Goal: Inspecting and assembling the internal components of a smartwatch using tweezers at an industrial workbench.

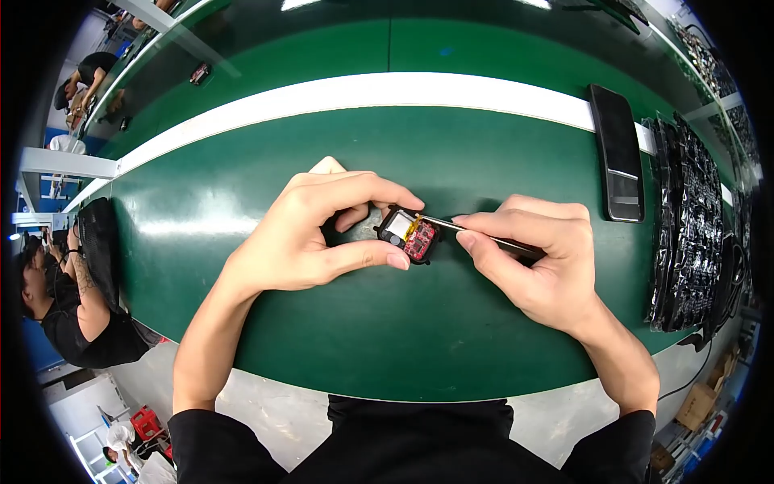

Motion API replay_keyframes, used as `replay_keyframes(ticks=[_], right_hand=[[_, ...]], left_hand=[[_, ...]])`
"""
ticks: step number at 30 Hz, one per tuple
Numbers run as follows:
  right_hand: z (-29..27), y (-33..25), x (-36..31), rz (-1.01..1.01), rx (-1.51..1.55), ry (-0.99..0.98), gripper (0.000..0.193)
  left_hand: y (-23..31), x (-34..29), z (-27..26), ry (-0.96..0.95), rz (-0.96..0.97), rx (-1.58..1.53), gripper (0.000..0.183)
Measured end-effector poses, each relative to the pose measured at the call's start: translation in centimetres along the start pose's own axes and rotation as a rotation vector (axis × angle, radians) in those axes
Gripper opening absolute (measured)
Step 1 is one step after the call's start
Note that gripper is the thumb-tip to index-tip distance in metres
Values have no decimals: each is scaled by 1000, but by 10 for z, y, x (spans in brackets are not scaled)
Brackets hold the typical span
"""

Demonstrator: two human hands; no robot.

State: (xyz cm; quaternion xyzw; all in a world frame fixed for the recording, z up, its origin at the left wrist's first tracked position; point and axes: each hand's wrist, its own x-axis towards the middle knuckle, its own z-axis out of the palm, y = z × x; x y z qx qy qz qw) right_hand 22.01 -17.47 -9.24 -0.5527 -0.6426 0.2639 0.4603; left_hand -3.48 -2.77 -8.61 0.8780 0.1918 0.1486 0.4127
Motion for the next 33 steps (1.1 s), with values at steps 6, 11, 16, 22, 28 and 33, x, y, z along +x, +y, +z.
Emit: replay_keyframes(ticks=[6, 11, 16, 22, 28, 33], right_hand=[[-3, -1, 0, 0, 7, -38, 12], [-3, -1, -1, 9, 7, -45, 10], [-1, -2, -1, 22, 2, -53, 10], [0, -2, -2, 16, -14, -59, 10], [3, -1, 0, -9, -20, -50, 10], [2, -2, -1, 13, -23, -38, 10]], left_hand=[[0, 0, -2, -18, -10, -17, 57], [3, 1, 1, -11, 11, 11, 57], [2, -1, 3, 1, 42, 61, 56], [5, 2, 4, -7, 76, 88, 53], [2, 2, 6, 3, 147, 132, 46], [4, 3, 5, -7, 141, 137, 45]])
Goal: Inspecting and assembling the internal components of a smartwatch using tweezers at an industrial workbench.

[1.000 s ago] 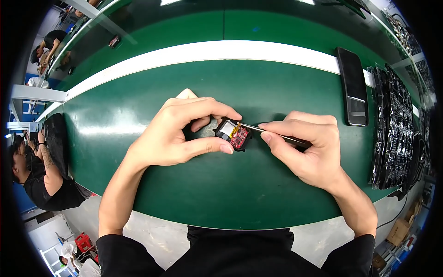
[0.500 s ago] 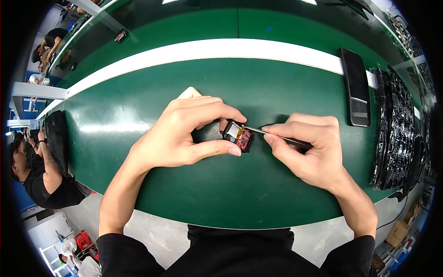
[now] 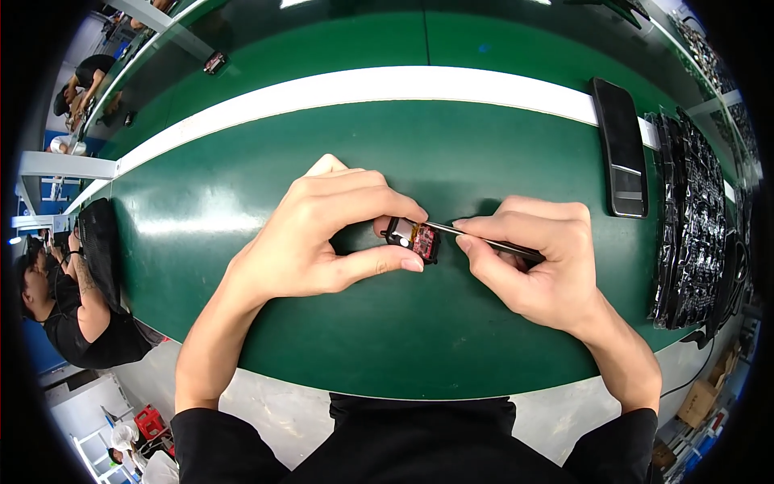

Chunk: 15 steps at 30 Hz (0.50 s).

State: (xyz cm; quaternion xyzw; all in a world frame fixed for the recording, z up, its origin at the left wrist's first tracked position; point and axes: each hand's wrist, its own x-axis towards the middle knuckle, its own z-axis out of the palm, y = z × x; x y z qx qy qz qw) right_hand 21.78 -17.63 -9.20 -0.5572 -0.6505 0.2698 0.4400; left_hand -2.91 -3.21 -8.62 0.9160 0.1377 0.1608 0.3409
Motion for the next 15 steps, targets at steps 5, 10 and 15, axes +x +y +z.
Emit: replay_keyframes(ticks=[5, 10, 15], right_hand=[[2, 1, -4, -70, -59, -11, 10], [-3, -2, -3, -76, -70, -1, 12], [-6, -1, 1, -26, -46, 95, 10]], left_hand=[[0, 0, 2, 7, -2, -8, 44], [6, 1, -2, -10, -86, -30, 51], [2, -2, 4, 37, -73, -29, 54]])
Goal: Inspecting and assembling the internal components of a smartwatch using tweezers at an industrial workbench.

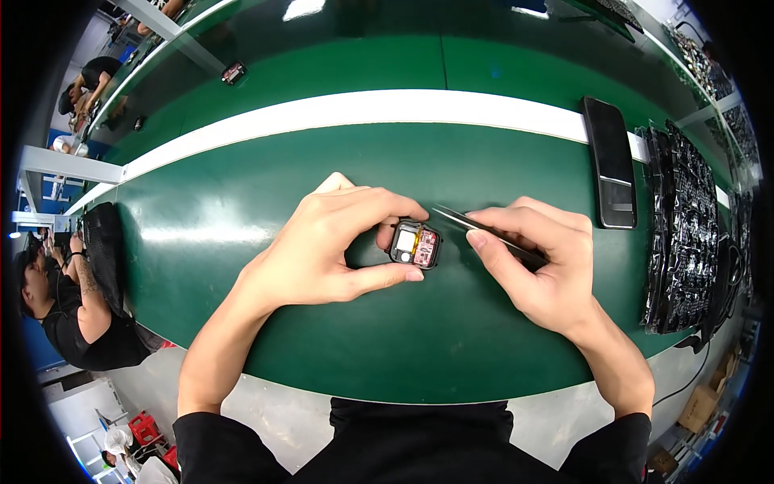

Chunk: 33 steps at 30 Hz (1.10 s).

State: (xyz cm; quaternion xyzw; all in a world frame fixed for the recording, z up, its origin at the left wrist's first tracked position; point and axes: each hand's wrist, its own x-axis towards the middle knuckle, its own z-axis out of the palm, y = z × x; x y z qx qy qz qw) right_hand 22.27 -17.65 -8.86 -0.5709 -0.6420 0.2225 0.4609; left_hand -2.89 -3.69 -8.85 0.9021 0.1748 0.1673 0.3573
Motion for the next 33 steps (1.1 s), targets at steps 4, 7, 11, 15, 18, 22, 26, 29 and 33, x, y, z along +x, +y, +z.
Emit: replay_keyframes(ticks=[4, 7, 11, 15, 18, 22, 26, 29, 33], right_hand=[[12, 8, -4, 63, 120, 24, 21], [12, -11, 2, 81, 28, -104, 27], [22, -8, -6, -75, -167, -124, 47], [25, -11, -11, -70, -207, -131, 45], [19, -10, -13, -100, -216, -127, 44], [2, -29, -20, -184, -256, -56, 44], [-41, -59, -27, -198, -289, 88, 46], [-98, -53, -32, -207, -426, 307, 44], [-191, -21, -50, 120, -660, 604, 38]], left_hand=[[-1, 1, -1, 9, 59, 40, 50], [0, 0, -6, -22, 40, 54, 48], [2, 1, -8, -39, -4, -110, 74], [3, -3, -4, -43, 38, -149, 74], [5, 2, -6, -84, 46, -147, 73], [12, 3, -10, -98, -40, -107, 63], [17, -5, -14, -47, -73, -65, 55], [10, -5, -8, -33, -50, -82, 52], [12, -6, -6, -8, -25, -29, 47]])
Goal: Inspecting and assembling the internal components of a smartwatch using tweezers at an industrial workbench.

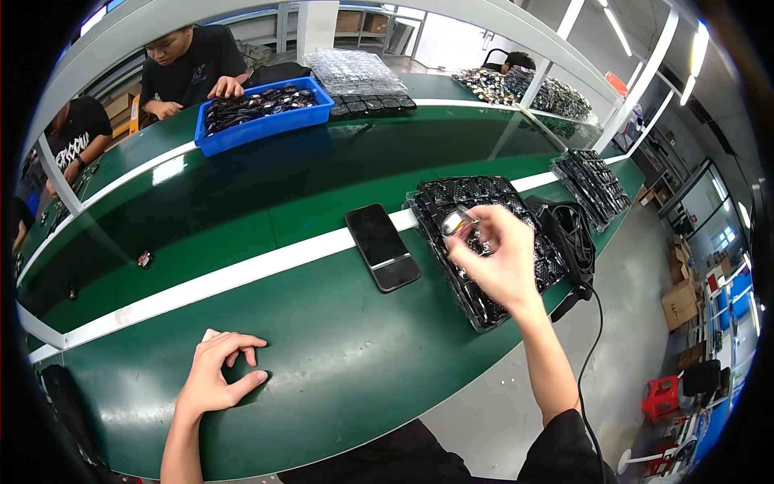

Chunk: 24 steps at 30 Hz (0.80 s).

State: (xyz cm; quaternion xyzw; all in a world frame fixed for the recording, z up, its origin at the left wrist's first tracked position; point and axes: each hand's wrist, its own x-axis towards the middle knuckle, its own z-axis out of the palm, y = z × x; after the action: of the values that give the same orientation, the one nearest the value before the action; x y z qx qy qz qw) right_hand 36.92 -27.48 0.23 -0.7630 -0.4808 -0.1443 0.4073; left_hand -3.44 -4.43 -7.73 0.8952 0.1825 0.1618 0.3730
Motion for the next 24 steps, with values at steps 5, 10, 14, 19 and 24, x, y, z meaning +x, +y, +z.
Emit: replay_keyframes(ticks=[5, 10, 14, 19, 24], right_hand=[[-48, 104, 4, 388, -184, 46, 37], [-44, 129, -17, 456, -271, -89, 51], [-47, 137, -19, 417, -116, 13, 45], [-41, 88, -12, 335, 270, 40, 24], [-24, -29, -31, 390, 533, -253, 19]], left_hand=[[3, 9, 6, -13, 14, 7, 43], [1, 3, 5, 7, 35, 42, 36], [0, 5, 4, 5, 41, 44, 35], [-4, 4, -8, 92, -33, -79, 31], [-52, 27, -41, 431, 15, 394, 37]])
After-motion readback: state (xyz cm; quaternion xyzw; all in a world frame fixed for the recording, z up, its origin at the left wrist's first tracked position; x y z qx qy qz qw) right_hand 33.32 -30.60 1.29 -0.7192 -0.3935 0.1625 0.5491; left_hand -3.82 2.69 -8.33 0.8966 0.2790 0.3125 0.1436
